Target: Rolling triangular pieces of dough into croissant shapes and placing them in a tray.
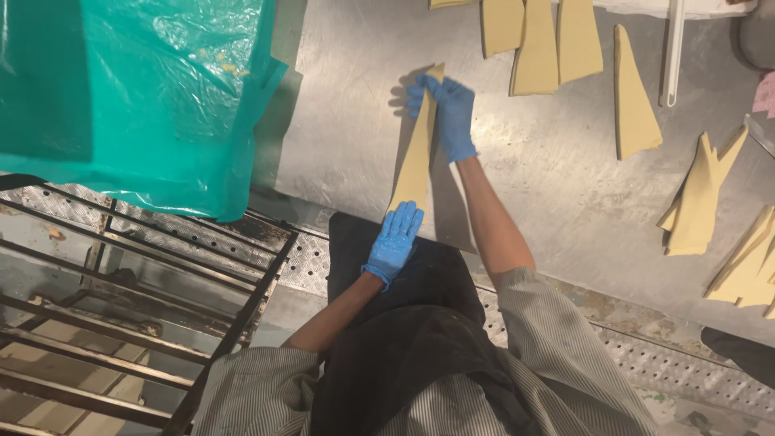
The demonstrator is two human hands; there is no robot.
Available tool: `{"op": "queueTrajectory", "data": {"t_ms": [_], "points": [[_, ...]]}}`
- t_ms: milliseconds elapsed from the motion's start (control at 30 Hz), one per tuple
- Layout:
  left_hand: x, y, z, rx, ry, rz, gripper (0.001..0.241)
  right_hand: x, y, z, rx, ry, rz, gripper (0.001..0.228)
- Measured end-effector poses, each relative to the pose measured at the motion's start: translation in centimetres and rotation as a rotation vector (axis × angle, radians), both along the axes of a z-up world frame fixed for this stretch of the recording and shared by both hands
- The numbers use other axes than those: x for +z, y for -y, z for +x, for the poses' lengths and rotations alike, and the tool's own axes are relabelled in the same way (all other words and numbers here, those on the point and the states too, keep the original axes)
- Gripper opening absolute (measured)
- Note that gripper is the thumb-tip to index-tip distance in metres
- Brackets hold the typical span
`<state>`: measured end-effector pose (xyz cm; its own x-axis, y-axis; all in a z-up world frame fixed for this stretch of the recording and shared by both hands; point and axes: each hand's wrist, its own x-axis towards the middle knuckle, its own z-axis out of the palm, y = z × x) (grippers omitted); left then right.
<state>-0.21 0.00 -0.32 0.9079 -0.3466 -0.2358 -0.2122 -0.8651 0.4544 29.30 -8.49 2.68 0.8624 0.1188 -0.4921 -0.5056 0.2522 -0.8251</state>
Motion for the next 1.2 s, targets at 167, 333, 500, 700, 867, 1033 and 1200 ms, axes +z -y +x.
{"op": "queueTrajectory", "data": {"t_ms": [167,333,500,700,867,1033,1200], "points": [[0.2,-0.3,0.2,0.045,0.130,-0.016,0.084,-1.0,0.1,7.2,0.051,0.185,-0.008,0.026],[0.3,-0.5,0.7,0.038,0.068,-0.069,0.082,-2.7,-0.4,13.1,0.077,0.210,0.043,0.026],[0.3,-0.8,0.8,0.031,0.004,-0.107,0.080,-3.8,-0.7,17.7,0.110,0.205,0.073,0.028],[0.3,-1.0,1.1,0.001,-0.011,-0.101,0.079,-6.4,-0.3,22.4,0.125,0.249,-0.092,0.026],[1.1,-1.1,1.4,-0.015,0.018,-0.074,0.082,-5.7,-0.3,23.8,0.198,0.301,-0.184,0.022],[2.4,-2.2,2.7,-0.020,-0.057,-0.190,0.089,-8.4,0.3,22.6,0.156,0.341,-0.191,0.019],[4.2,-6.2,6.2,0.056,0.198,-0.207,0.098,-2.0,3.1,10.1,-0.004,0.834,-0.452,0.041]]}}
